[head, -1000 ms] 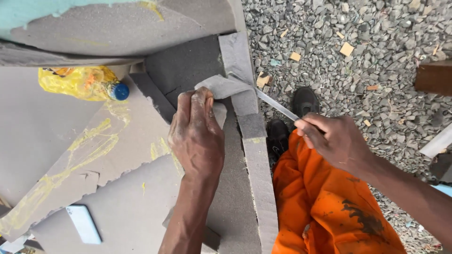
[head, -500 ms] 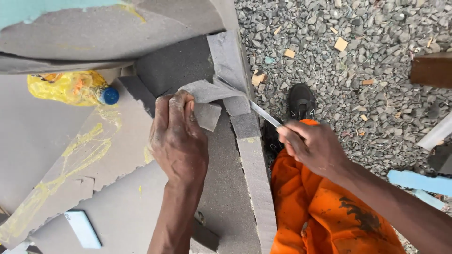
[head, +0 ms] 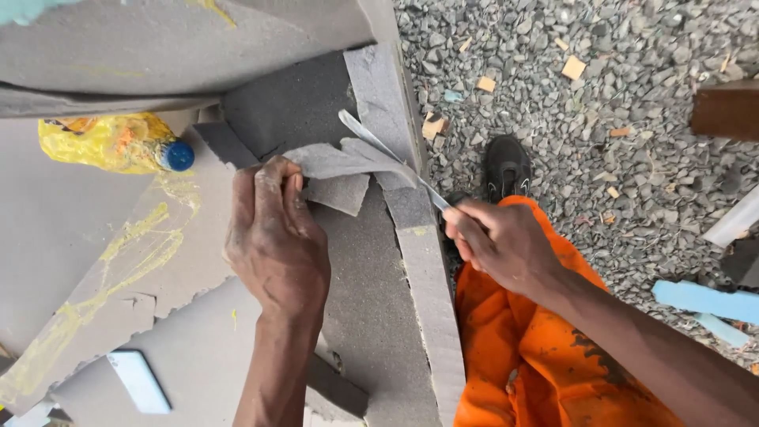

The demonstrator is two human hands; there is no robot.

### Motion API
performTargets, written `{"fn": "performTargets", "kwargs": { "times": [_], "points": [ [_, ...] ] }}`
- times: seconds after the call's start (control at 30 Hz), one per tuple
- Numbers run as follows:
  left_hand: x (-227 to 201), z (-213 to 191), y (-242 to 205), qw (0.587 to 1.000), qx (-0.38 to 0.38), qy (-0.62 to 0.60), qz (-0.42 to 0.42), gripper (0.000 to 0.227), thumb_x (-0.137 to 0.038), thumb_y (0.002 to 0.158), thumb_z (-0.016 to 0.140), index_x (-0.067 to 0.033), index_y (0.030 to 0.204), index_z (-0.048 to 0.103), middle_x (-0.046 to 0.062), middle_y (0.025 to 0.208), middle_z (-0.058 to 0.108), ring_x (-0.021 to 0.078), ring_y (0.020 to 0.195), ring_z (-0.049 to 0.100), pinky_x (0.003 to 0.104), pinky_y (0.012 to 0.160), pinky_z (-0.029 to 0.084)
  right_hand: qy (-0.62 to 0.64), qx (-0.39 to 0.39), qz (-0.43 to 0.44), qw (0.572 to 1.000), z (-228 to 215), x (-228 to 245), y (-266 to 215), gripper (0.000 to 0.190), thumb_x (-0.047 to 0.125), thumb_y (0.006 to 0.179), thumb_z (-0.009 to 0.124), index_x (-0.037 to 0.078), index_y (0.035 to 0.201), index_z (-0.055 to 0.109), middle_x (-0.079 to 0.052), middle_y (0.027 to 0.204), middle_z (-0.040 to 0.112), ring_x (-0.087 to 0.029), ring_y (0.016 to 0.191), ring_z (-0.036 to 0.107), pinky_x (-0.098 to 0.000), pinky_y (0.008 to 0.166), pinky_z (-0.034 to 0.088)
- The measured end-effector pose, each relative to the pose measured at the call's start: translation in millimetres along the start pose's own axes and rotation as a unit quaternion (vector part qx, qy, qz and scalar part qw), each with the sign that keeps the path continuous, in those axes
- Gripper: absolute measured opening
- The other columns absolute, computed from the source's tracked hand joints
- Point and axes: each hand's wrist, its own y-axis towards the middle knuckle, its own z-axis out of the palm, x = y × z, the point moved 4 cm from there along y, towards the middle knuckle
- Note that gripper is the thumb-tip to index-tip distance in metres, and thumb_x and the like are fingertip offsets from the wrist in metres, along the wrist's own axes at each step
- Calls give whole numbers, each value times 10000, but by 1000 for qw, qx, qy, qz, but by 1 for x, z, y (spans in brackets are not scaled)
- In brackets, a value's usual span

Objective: Trimming excess foam from a furniture frame using a long blade and applying adhesive to bond foam layers.

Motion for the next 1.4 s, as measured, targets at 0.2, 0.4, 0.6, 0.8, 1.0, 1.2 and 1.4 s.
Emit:
{"fn": "performTargets", "kwargs": {
  "times": [0.2, 0.4, 0.6, 0.8, 1.0, 1.2, 1.4],
  "points": [
    [2, -9, 0, 1000, -12, -5, 16, 227, -143, 1162, 468, -18, 1154, 657, 110, 1005, 584, 282, 753, 619, 418, 594, 504, -91, -4, 24, 996, 11, -29, -37, 344, 363, 1030, 495, 167, 910, 752, 26, 531, 735, -71, 346, 666, -204, 324, 566],
    [7, -10, -3, 1000, 1, 18, 5, 225, -129, 1155, 477, -17, 1154, 672, 93, 990, 589, 221, 714, 591, 381, 522, 503, 19, 3, 59, 998, 19, -13, -19, 377, 338, 1017, 524, 96, 800, 715, -14, 526, 704, -115, 400, 643, -238, 442, 534],
    [6, -20, -3, 1000, -12, 3, 18, 193, -107, 1162, 481, -12, 1129, 646, 112, 996, 593, 258, 772, 614, 405, 564, 496, 100, 2, 106, 989, 34, -38, -52, 395, 281, 1029, 535, 32, 774, 705, -68, 518, 677, -130, 418, 620, -251, 396, 539],
    [11, -20, -10, 1000, -1, 6, 5, 179, -86, 1155, 502, -18, 1162, 667, 108, 1027, 616, 270, 807, 644, 405, 601, 505, 33, -3, 19, 999, 34, -12, -26, 366, 258, 1027, 507, 63, 793, 710, -31, 546, 707, -129, 422, 664, -257, 428, 566],
    [14, -29, -13, 1000, -13, 6, 11, 126, -54, 1151, 522, -11, 1150, 641, 108, 1015, 608, 253, 817, 629, 386, 611, 505, 41, -11, 25, 999, 39, -30, -50, 393, 320, 1007, 522, 72, 746, 679, -21, 493, 677, -116, 388, 636, -246, 443, 525],
    [24, -29, -24, 1000, -11, 25, -5, 190, -142, 1169, 457, -51, 1156, 623, 85, 1001, 590, 229, 798, 607, 382, 542, 486, 4, -14, -5, 1000, 43, -29, -59, 429, 343, 1028, 485, 78, 743, 666, -3, 470, 638, -101, 385, 627, -239, 426, 502],
    [17, -43, -29, 999, -29, 36, -17, 208, -140, 1180, 456, -58, 1137, 641, 75, 1012, 616, 194, 766, 607, 341, 514, 464, 38, -8, 26, 999, 42, -43, -68, 384, 339, 1012, 500, 81, 818, 708, 4, 496, 642, -89, 409, 620, -224, 438, 522]
  ]
}}
